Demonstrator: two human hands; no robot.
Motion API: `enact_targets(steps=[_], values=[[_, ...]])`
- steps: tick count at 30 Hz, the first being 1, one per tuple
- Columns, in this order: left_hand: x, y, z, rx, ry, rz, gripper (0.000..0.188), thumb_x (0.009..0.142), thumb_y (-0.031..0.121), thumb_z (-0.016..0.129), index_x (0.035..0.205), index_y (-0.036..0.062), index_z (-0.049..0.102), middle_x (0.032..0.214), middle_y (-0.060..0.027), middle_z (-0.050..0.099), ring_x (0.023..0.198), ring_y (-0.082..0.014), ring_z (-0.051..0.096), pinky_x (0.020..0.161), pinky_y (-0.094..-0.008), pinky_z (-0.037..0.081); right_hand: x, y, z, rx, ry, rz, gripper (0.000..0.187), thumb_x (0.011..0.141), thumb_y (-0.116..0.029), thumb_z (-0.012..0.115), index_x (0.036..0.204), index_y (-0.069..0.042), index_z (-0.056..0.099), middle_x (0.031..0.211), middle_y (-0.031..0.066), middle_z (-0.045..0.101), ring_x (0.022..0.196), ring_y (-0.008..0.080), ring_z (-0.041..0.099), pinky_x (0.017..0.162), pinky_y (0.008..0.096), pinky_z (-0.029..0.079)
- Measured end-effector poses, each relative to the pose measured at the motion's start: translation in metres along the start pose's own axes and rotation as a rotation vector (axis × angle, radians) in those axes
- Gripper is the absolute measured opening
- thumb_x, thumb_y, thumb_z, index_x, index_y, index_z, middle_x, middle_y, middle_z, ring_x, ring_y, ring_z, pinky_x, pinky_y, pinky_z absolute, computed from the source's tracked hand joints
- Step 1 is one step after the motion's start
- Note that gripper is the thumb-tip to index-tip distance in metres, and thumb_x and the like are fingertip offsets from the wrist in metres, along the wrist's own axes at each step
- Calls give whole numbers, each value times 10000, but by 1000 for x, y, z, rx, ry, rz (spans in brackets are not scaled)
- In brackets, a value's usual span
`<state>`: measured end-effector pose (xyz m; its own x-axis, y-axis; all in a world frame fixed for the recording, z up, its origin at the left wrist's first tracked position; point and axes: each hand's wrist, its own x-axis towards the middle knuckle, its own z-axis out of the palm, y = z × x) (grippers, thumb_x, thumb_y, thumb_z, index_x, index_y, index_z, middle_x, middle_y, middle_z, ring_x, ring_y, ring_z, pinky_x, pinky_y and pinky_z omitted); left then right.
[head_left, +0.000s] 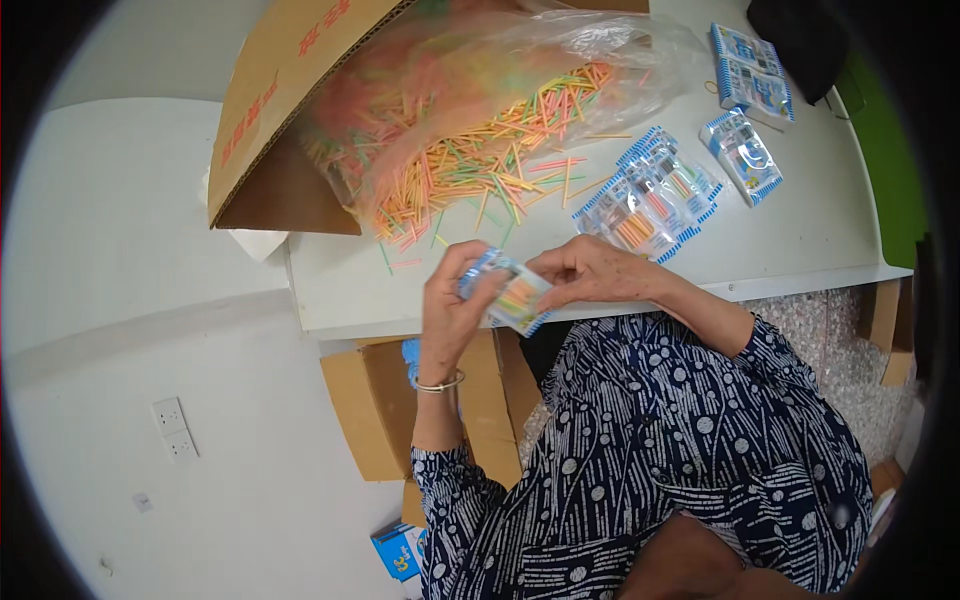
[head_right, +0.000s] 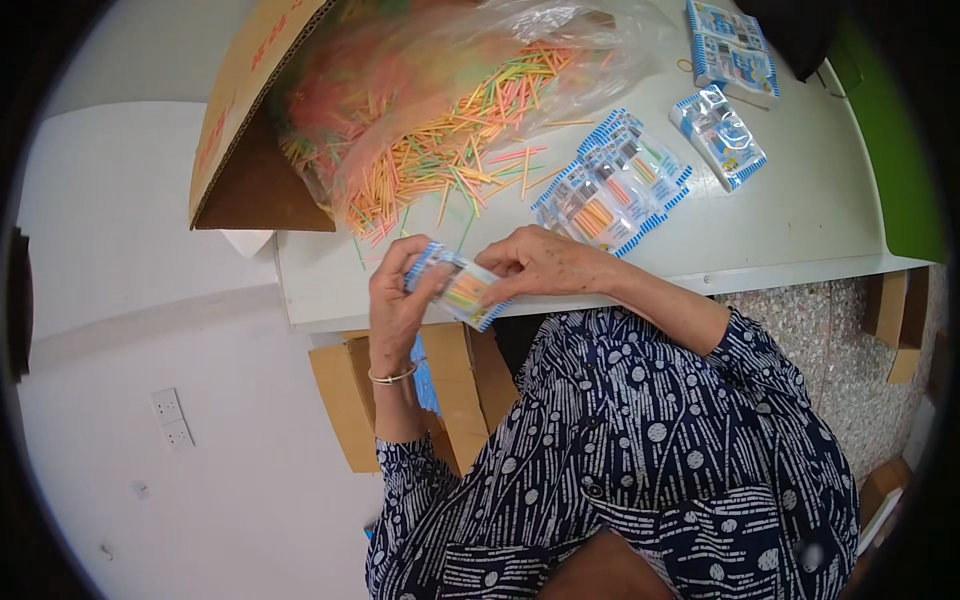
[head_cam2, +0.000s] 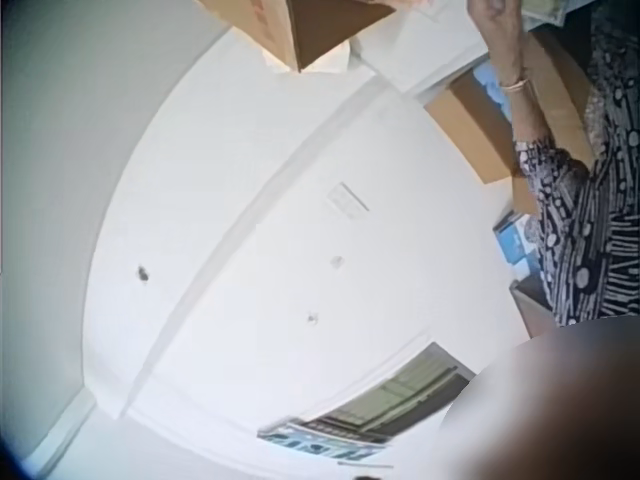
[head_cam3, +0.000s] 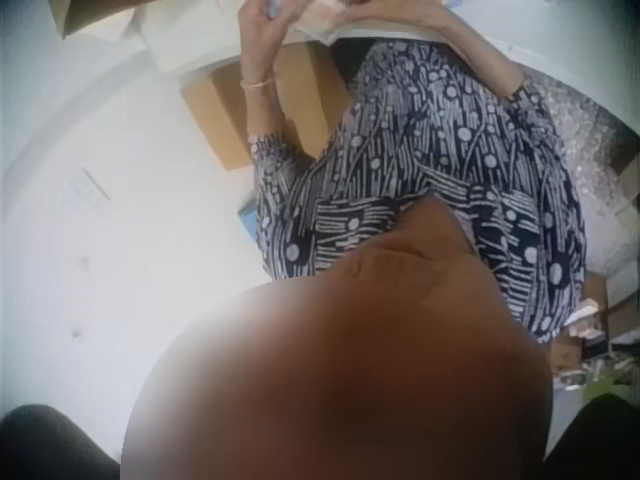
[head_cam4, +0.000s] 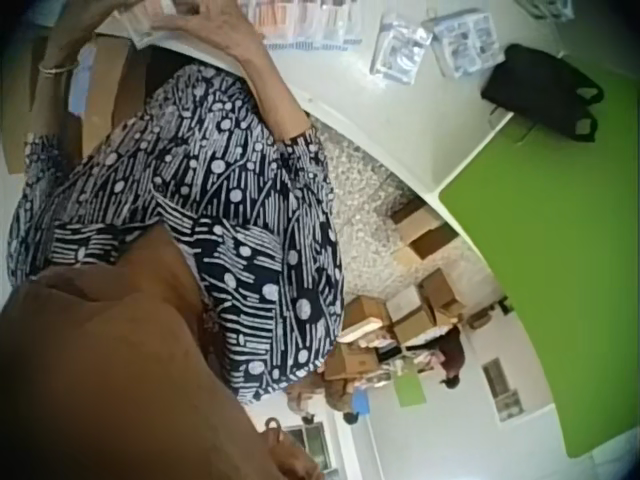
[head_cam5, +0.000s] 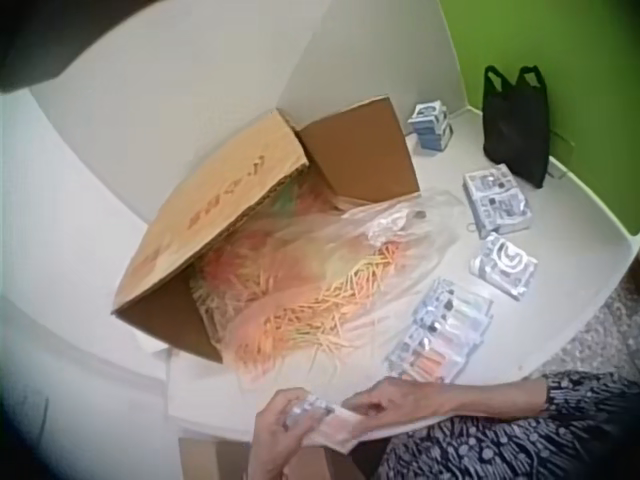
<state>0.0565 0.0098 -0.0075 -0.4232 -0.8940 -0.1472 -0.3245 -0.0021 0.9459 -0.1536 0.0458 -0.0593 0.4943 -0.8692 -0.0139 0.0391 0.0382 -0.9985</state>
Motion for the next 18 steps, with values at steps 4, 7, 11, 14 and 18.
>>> enact_targets(steps=[4, 7, 11, 14, 18], values=[[-8, -36, -46, 9, 75, -97, 189, 813, 23, 655, 985, -1, 579, 917, -28, 627, 820, -89, 557, 720, -230, 449, 2, 13, -1, -121, 36, 55, 342, 812, -242, 698, 1001, 32, 615, 775, 25, 606, 703, 69, 511, 649, 256, 440], [-6, -73, -51, 429, 135, 202, 208, 772, 13, 670, 966, -1, 598, 1005, -79, 602, 944, -166, 549, 812, -287, 438, -2, 2, 5, -223, 50, 72, 283, 822, -203, 679, 966, 31, 611, 804, 56, 624, 719, 109, 553, 676, 261, 453], [-4, -95, -48, 693, 223, 258, 222, 748, 36, 688, 948, 0, 599, 1031, -115, 577, 966, -231, 531, 840, -318, 426, -18, -9, -8, -320, 230, -96, 232, 836, -169, 638, 928, 40, 602, 779, 124, 619, 696, 195, 579, 653, 301, 447], [-2, -85, -45, 652, 210, 130, 215, 761, 55, 694, 942, -4, 594, 929, -95, 595, 869, -181, 547, 772, -296, 442, -37, -22, -27, -397, 391, -150, 186, 851, -122, 616, 960, 29, 613, 825, 97, 637, 733, 173, 587, 690, 274, 458], [-8, -76, -53, 392, 190, 22, 156, 815, 40, 664, 945, -13, 595, 770, -24, 580, 730, -77, 503, 680, -219, 426, -65, -33, -66, -449, 750, -200, 183, 861, -126, 606, 980, 12, 627, 872, 98, 640, 778, 175, 582, 730, 283, 456]])
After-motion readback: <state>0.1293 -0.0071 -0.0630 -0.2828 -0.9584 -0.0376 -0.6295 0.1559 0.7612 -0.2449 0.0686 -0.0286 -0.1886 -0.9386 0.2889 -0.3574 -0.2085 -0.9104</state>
